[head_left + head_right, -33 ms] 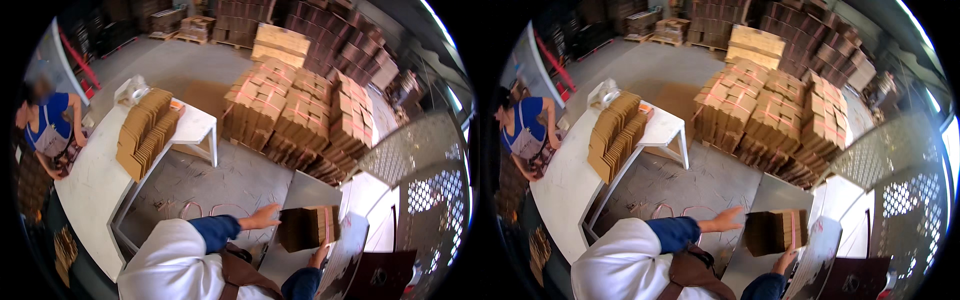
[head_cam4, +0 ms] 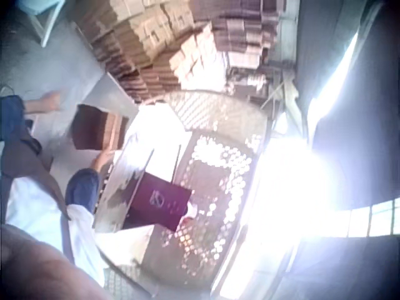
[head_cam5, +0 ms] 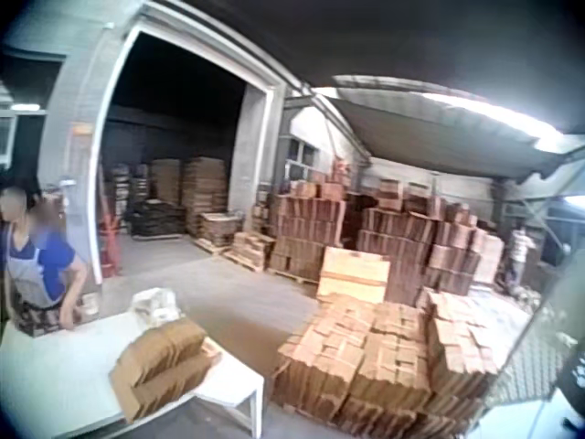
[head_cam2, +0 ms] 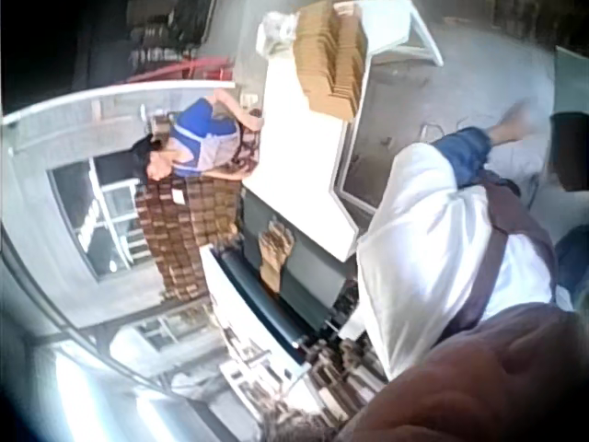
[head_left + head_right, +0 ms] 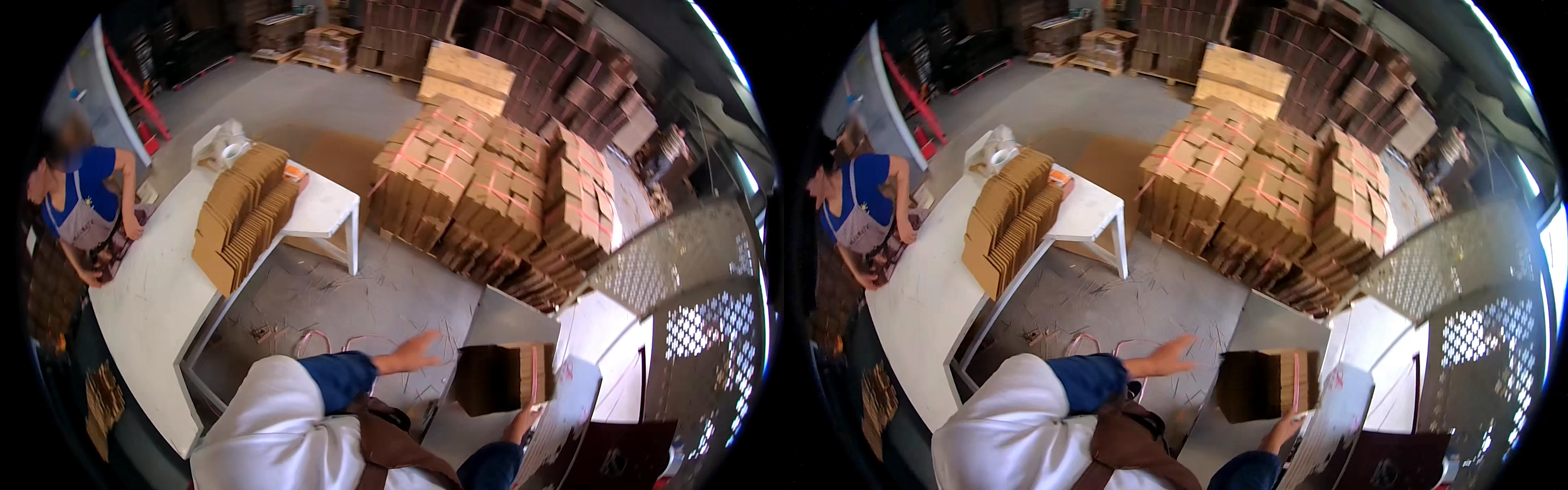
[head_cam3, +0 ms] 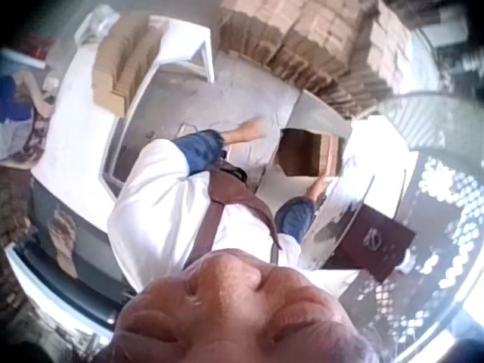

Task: The person repeatedly picks up stacks of flat cardboard pieces, places them into a strapping machine, and secures them with pink plastic bands. The person then removes the bundled stacks and places them on a nearby table.

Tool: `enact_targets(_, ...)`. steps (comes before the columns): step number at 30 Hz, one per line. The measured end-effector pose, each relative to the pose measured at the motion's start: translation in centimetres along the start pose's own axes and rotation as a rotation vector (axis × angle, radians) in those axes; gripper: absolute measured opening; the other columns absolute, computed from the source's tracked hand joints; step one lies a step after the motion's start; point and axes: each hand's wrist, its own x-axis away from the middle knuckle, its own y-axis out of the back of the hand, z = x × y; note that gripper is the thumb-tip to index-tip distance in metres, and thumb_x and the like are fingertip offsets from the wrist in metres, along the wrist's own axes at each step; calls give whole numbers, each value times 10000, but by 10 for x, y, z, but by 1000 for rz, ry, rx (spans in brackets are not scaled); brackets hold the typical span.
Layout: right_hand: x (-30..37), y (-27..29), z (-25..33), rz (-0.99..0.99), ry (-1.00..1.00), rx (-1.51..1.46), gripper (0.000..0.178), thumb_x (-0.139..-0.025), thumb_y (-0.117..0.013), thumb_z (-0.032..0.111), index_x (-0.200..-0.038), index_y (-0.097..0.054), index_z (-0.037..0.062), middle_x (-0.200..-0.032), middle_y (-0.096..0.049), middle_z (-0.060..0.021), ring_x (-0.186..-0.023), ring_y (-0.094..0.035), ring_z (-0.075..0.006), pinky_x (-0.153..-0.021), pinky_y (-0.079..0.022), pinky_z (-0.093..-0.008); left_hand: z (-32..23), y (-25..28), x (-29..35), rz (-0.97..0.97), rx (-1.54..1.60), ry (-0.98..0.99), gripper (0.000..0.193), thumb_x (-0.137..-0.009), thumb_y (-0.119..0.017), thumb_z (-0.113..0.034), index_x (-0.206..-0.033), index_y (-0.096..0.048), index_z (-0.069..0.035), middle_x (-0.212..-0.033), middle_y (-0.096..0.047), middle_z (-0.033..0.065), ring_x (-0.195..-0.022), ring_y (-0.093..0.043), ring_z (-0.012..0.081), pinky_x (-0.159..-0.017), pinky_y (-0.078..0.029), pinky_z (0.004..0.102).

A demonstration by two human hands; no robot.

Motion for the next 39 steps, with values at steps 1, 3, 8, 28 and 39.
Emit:
enact_targets(1,-4,-12,11,-42,176,180,708,-937,-577,398,-1444,-292,-6,-1462,-343,-202,-1340,-350,-322,-1097,-300,-397,33,30,25,-136,-11,115,748,-814,-702,-341,-1400,-371,-13,-1406,-415,230,-1310,-405,370,-1096,-323,410)
enact_targets(3,13,-34,64,-80,493,272,667,-943,-599,280,-1412,-310,-96,-1458,-347,-256,-1349,-345,-358,-1138,-248,-394,71,107,76,-374,-64,317,785,-793,-724,-320,-1405,-352,2,-1414,-411,236,-1311,-407,367,-1080,-344,412)
enact_targets(8,19,-157,120,394,698,178,561,-938,-600,145,-1420,-343,17,-1379,-423,-187,-1195,-491,-272,-957,-446,-345,96,255,168,-949,-228,452,881,-778,-755,-268,-1454,-258,1,-1423,-394,235,-1296,-429,364,-1060,-363,405)
enact_targets(28,368,-877,256,1437,656,299,507,-910,-633,350,-1223,-552,-41,-1033,-679,-162,-953,-648,-230,-803,-502,-343,172,423,223,-1374,-75,614,1061,-638,-840,-349,-1427,-263,63,-1455,-314,270,-1371,-287,412,-1131,-253,433)
enact_targets(39,489,-808,221,2163,832,445,504,-1004,-449,348,-1380,-445,12,-1295,-559,-183,-1228,-517,-277,-1029,-386,-360,185,460,263,-1225,-183,643,1330,-548,-902,-397,-1492,-64,23,-1519,-145,303,-1412,-173,454,-1146,-217,475)
